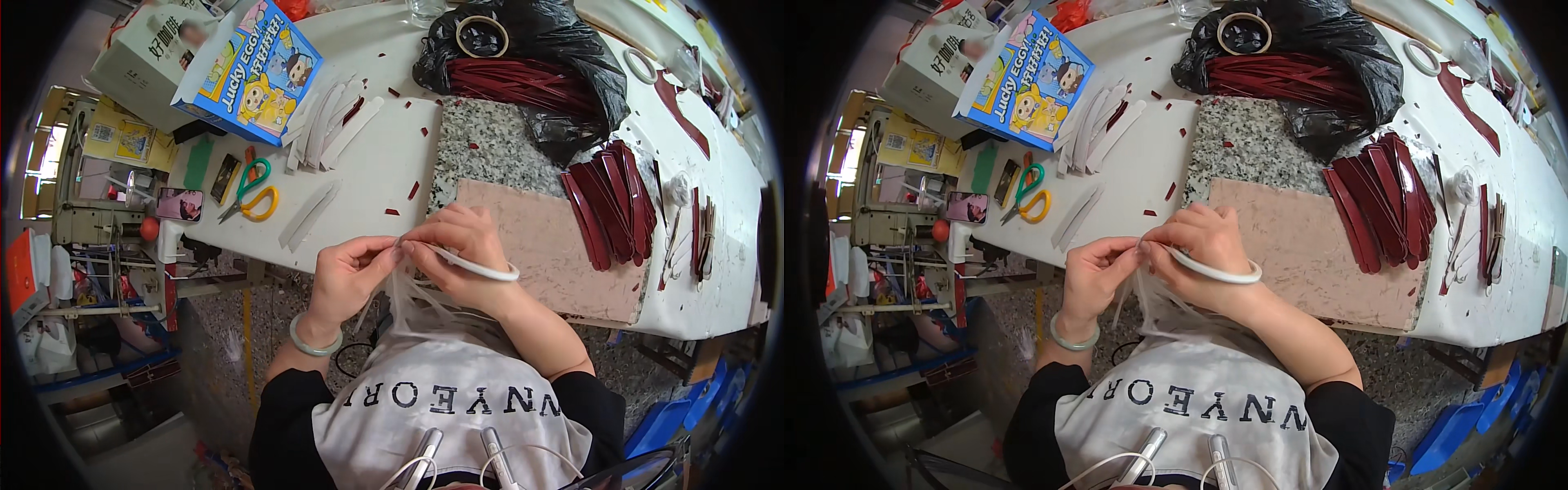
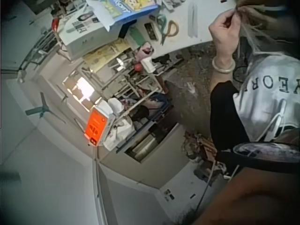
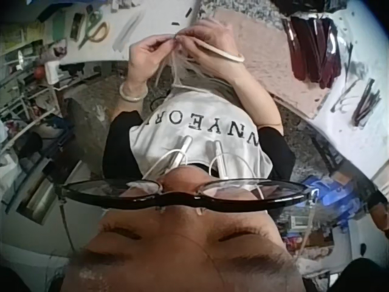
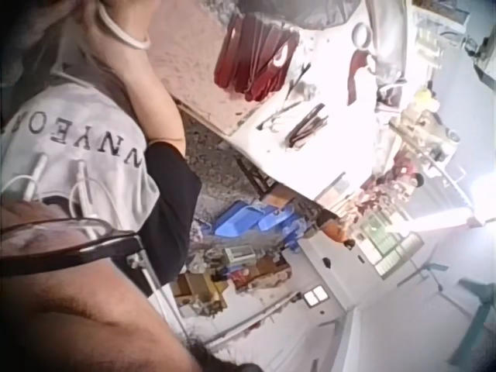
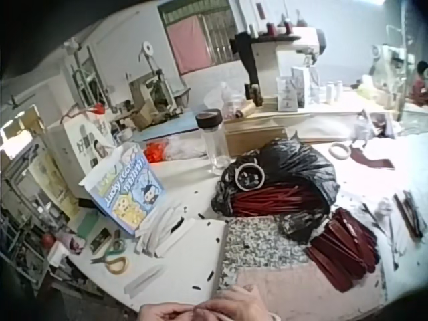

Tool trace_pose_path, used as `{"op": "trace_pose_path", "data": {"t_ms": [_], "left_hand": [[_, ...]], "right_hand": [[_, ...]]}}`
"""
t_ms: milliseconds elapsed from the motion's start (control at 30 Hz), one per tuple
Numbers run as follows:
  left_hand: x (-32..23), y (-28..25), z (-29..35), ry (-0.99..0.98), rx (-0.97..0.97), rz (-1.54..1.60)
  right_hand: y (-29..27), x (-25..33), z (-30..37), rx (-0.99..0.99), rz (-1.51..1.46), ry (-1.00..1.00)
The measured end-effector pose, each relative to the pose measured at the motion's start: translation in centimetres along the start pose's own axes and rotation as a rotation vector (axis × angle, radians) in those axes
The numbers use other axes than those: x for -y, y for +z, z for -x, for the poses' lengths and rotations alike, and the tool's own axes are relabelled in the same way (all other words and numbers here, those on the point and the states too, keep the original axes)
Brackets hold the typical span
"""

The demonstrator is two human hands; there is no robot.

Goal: The person sorts strips of material on a workbench, trims a strip using scissors, aligns and layers strips together, and applies tape to them from a roll by hand.

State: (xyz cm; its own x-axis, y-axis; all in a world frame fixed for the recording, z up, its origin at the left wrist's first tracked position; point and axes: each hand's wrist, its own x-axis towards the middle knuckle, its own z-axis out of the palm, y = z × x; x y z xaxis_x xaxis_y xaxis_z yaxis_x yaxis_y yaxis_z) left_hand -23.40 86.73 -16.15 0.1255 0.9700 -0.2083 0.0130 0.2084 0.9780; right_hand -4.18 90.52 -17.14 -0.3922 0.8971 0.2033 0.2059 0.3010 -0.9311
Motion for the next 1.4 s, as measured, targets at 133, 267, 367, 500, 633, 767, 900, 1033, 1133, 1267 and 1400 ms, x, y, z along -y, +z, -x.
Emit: {"op": "trace_pose_path", "data": {"t_ms": [133, 267, 367, 500, 633, 767, 900, 1033, 1133, 1267, 1400], "left_hand": [[-0.3, 0.5, 0.4, 0.039, -0.046, -0.092], [-0.4, 0.7, -0.2, -0.084, -0.157, 0.280], [0.4, 0.6, -0.6, -0.058, -0.220, 0.364], [0.7, 0.0, -1.1, -0.174, -0.236, 0.581], [1.2, -0.5, -1.7, -0.129, -0.259, 0.475], [0.3, -2.1, -4.2, -0.077, -0.287, 0.404], [-1.9, -7.4, -12.6, 0.146, -0.459, 0.078], [-3.5, -11.4, -19.5, 0.296, -0.492, -0.415], [-3.3, -13.6, -19.9, 0.251, -0.470, -0.853], [-1.4, -13.4, -14.9, 0.328, -0.522, -0.924], [4.0, -12.6, -7.3, 0.303, -0.351, -1.235]], "right_hand": [[0.9, 0.0, -0.2, -0.266, 0.405, -0.307], [2.1, -0.2, -0.3, -0.418, 0.616, -0.442], [3.7, -0.6, -0.4, -0.428, 0.739, -0.411], [4.0, -0.5, -0.4, -0.381, 0.710, -0.389], [4.2, -1.0, -0.2, -0.350, 0.703, -0.456], [5.1, -0.9, 1.6, -0.200, 0.578, -0.487], [5.1, -0.3, 3.1, 0.113, 0.309, -0.514], [5.4, -0.2, 3.3, 0.351, 0.133, -0.542], [4.9, -0.3, 3.1, 0.364, 0.120, -0.500], [4.2, -1.2, 2.8, 0.331, 0.140, -0.442], [4.6, -1.4, 2.3, 0.347, 0.133, -0.431]]}}
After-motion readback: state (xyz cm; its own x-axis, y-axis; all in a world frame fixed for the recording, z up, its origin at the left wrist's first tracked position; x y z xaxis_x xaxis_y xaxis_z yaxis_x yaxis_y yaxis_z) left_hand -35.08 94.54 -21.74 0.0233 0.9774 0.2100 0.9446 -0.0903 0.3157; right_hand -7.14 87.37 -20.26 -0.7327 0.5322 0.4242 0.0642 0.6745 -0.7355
